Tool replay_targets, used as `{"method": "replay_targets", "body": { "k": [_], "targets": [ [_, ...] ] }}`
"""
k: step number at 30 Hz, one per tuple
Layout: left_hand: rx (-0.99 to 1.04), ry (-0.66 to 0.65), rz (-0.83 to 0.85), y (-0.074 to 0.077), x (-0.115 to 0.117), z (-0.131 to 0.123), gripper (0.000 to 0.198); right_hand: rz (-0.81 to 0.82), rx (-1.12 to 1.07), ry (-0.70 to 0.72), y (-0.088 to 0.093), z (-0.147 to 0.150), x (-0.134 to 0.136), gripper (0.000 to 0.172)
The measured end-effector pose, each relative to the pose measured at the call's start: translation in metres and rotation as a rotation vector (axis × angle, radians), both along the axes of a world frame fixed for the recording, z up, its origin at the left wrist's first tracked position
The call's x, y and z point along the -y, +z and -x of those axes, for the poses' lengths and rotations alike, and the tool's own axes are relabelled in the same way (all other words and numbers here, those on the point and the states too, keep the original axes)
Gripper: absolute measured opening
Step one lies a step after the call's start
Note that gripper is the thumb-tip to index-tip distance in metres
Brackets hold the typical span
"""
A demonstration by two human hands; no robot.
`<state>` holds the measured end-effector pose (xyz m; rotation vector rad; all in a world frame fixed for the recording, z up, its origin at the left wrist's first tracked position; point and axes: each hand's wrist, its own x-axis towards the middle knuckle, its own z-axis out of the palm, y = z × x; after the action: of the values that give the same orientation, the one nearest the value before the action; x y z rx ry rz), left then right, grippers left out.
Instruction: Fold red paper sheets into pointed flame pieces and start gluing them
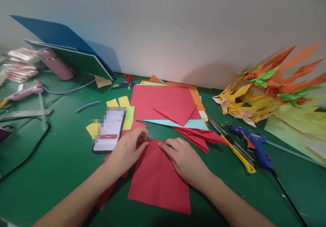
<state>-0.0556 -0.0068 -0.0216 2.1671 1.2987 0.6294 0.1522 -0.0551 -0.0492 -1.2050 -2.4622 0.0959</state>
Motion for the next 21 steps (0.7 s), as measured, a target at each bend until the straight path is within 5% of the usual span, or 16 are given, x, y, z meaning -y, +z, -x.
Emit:
{"method": "replay_targets", "body": {
  "k": [13, 21],
  "targets": [
    [-0.036, -0.143, -0.079, -0.0029, -0.0005, 0.0001, 0.026, -0.048, -0.010, 0.012, 0.0005, -0.0096, -0.0049, 0.032],
    [-0.046, -0.141, -0.179, -0.0069, -0.0009, -0.0010, 0.007, -0.061, -0.022, 0.032, 0.0002, -0.0095, -0.0049, 0.034]
  ]
}}
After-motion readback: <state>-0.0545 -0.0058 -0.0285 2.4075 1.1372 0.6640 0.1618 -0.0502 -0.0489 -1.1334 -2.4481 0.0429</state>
